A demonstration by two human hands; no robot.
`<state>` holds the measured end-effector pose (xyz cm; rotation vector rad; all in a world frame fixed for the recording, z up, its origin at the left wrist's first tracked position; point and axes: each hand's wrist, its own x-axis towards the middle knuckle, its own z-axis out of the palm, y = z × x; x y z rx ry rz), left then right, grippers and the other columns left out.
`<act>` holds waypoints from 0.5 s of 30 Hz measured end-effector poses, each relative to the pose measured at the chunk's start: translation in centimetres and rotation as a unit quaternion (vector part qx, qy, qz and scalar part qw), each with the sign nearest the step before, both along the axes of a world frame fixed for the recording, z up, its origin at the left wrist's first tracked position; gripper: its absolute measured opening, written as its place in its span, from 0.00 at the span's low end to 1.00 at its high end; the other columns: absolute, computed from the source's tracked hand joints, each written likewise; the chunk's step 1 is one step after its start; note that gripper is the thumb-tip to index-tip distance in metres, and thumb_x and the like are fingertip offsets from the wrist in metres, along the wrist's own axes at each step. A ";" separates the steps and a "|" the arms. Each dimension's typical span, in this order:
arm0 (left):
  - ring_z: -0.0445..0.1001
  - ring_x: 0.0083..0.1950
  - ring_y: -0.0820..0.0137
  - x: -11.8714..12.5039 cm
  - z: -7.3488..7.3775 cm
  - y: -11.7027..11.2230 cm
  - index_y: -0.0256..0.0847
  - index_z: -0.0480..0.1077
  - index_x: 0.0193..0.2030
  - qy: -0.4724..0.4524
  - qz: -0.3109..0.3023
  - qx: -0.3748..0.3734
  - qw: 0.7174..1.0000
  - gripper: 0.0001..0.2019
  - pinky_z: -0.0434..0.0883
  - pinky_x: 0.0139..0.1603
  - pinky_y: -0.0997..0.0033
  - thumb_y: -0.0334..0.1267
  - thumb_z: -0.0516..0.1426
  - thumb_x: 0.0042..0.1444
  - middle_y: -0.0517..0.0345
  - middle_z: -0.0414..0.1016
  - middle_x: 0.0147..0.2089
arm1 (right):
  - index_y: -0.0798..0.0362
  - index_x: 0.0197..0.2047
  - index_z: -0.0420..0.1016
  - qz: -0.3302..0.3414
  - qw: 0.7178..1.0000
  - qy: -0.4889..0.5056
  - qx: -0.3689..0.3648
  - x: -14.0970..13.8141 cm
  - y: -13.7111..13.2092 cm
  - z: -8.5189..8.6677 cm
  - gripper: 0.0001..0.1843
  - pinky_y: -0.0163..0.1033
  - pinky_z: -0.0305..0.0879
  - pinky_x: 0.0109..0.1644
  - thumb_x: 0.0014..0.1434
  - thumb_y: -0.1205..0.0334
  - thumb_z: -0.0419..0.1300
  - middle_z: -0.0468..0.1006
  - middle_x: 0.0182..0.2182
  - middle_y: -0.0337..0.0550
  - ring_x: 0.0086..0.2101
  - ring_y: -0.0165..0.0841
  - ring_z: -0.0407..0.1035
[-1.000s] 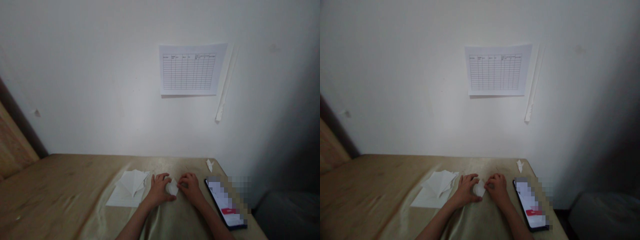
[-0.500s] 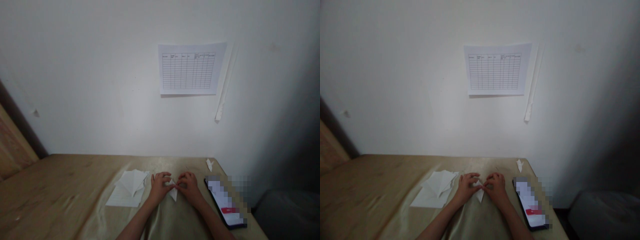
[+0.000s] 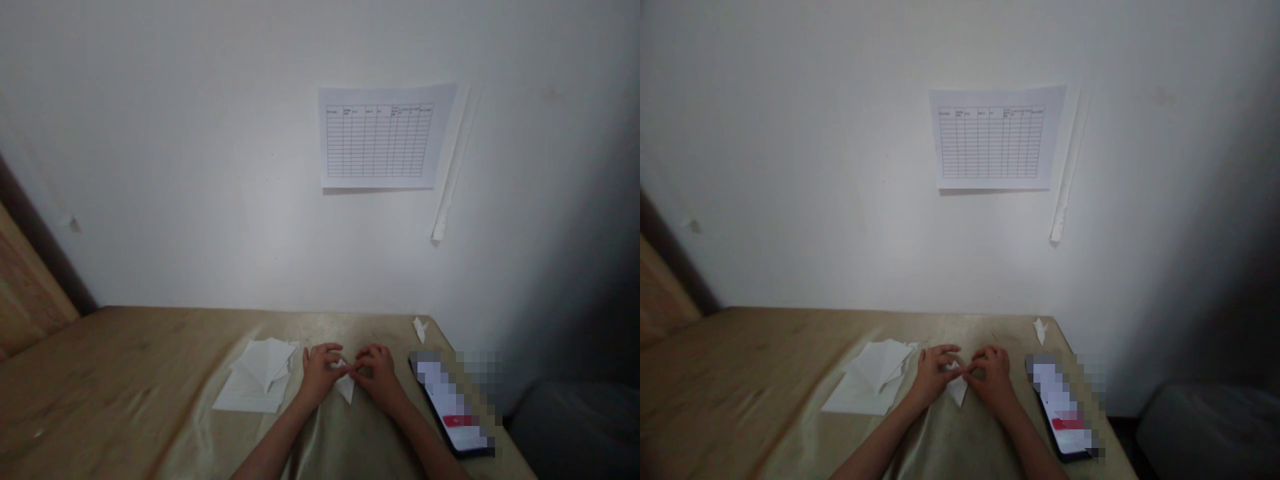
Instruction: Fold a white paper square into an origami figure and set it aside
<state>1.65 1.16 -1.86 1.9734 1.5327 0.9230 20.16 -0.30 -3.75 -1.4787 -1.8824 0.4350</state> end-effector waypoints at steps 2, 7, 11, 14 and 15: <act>0.70 0.62 0.55 0.0 0.1 0.1 0.49 0.81 0.31 -0.008 0.000 -0.009 1.000 0.03 0.39 0.70 0.34 0.42 0.67 0.48 0.58 0.79 0.55 | 0.42 0.31 0.82 -0.001 1.000 -0.001 -0.002 0.0 0.0 0.0 0.01 0.47 0.53 0.60 0.53 0.57 0.68 0.78 0.44 0.40 0.52 0.41 0.62; 0.71 0.60 0.55 -0.2 -0.4 0.6 0.51 0.81 0.34 -0.011 -0.002 0.006 1.000 0.05 0.47 0.69 0.36 0.43 0.64 0.51 0.58 0.79 0.54 | 0.42 0.31 0.82 0.001 1.000 0.001 -0.006 0.1 0.0 0.1 0.01 0.46 0.52 0.60 0.53 0.58 0.68 0.78 0.44 0.39 0.51 0.40 0.62; 0.73 0.58 0.57 -0.6 -0.9 1.1 0.52 0.82 0.36 -0.024 -0.017 0.040 0.999 0.06 0.59 0.66 0.46 0.42 0.62 0.53 0.57 0.80 0.54 | 0.42 0.31 0.82 0.004 1.000 0.001 -0.006 0.1 -0.1 0.1 0.01 0.46 0.52 0.60 0.52 0.59 0.69 0.78 0.44 0.39 0.52 0.41 0.62; 0.73 0.58 0.58 -0.6 -1.1 1.3 0.52 0.82 0.36 -0.020 -0.015 0.053 0.998 0.06 0.62 0.65 0.49 0.41 0.61 0.54 0.57 0.80 0.53 | 0.42 0.31 0.82 0.001 1.000 0.003 -0.003 0.1 -0.2 0.2 0.01 0.46 0.52 0.60 0.52 0.59 0.69 0.78 0.44 0.39 0.52 0.41 0.62; 0.73 0.58 0.59 -0.5 -1.1 1.3 0.52 0.81 0.36 -0.014 -0.013 0.054 0.998 0.06 0.61 0.65 0.49 0.41 0.61 0.55 0.58 0.80 0.53 | 0.42 0.31 0.82 0.001 1.000 0.004 -0.003 0.0 -0.2 0.3 0.01 0.47 0.52 0.60 0.52 0.59 0.69 0.78 0.44 0.39 0.52 0.41 0.62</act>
